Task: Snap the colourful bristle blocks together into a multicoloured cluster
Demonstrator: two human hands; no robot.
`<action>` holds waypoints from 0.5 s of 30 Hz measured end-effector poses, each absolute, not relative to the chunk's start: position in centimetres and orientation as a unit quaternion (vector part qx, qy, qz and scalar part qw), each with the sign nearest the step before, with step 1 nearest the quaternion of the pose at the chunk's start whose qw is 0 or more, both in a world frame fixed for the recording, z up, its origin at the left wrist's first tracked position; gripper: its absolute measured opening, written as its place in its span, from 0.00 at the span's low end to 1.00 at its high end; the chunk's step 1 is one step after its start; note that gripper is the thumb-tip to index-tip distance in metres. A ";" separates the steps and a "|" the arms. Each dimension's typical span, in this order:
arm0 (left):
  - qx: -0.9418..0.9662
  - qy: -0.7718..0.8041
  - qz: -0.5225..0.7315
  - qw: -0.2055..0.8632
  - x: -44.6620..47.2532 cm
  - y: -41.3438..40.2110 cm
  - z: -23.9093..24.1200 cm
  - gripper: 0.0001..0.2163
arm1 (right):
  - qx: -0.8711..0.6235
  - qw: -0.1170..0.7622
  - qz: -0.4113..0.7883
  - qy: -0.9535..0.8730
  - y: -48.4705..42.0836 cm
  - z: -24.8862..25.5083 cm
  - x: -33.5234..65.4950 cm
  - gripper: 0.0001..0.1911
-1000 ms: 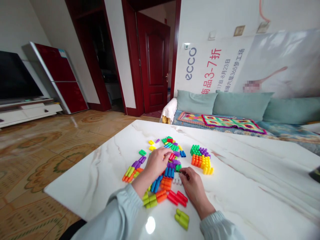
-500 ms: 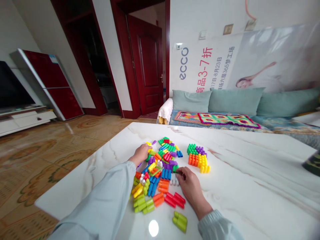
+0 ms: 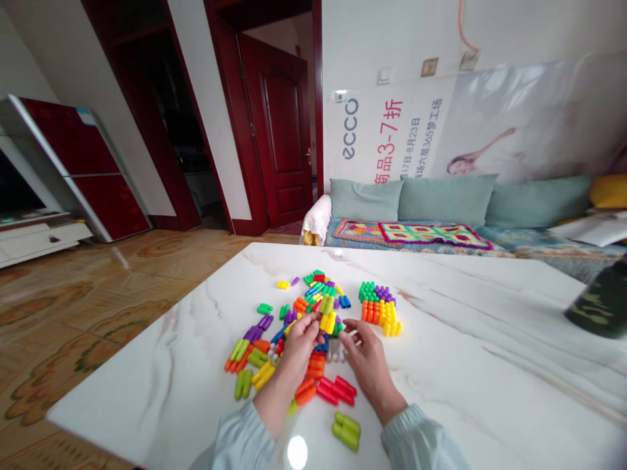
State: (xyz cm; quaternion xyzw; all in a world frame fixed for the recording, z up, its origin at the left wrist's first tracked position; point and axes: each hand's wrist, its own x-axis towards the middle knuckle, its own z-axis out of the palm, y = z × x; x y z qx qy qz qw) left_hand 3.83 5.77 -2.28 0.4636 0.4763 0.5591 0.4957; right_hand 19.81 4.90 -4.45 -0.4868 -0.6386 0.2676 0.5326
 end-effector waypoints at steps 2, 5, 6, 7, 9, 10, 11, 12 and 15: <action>0.421 0.433 0.565 0.562 5.5 4.3 -2.6 0.18 | -0.470 0.553 0.283 -0.627 4.5 -4.0 19.7 0.15; 0.434 0.416 0.554 0.576 6.4 3.4 -2.3 0.13 | -0.462 0.554 0.297 -0.626 4.0 -3.4 19.5 0.14; 0.447 0.419 0.552 0.565 6.4 3.3 -2.1 0.12 | -0.460 0.550 0.300 -0.629 3.9 -3.3 19.5 0.13; 0.462 0.428 0.554 0.545 6.2 3.3 -1.9 0.10 | -0.459 0.544 0.302 -0.634 3.8 -3.2 19.5 0.13; 0.494 0.455 0.568 0.475 5.7 3.1 -1.5 0.09 | -0.462 0.535 0.293 -0.644 3.8 -3.2 19.5 0.12; 0.513 0.470 0.578 0.427 5.4 3.1 -1.4 0.08 | -0.467 0.533 0.281 -0.647 3.9 -3.3 19.6 0.11; 0.530 0.482 0.588 0.376 5.1 3.0 -1.3 0.09 | -0.474 0.531 0.263 -0.652 4.1 -3.5 19.7 0.11; 0.545 0.491 0.595 0.328 4.8 2.9 -1.2 0.09 | -0.481 0.529 0.240 -0.657 4.2 -3.7 19.8 0.10; 0.571 0.505 0.604 0.232 4.2 2.9 -1.3 0.11 | -0.495 0.515 0.151 -0.683 4.7 -4.2 20.3 0.11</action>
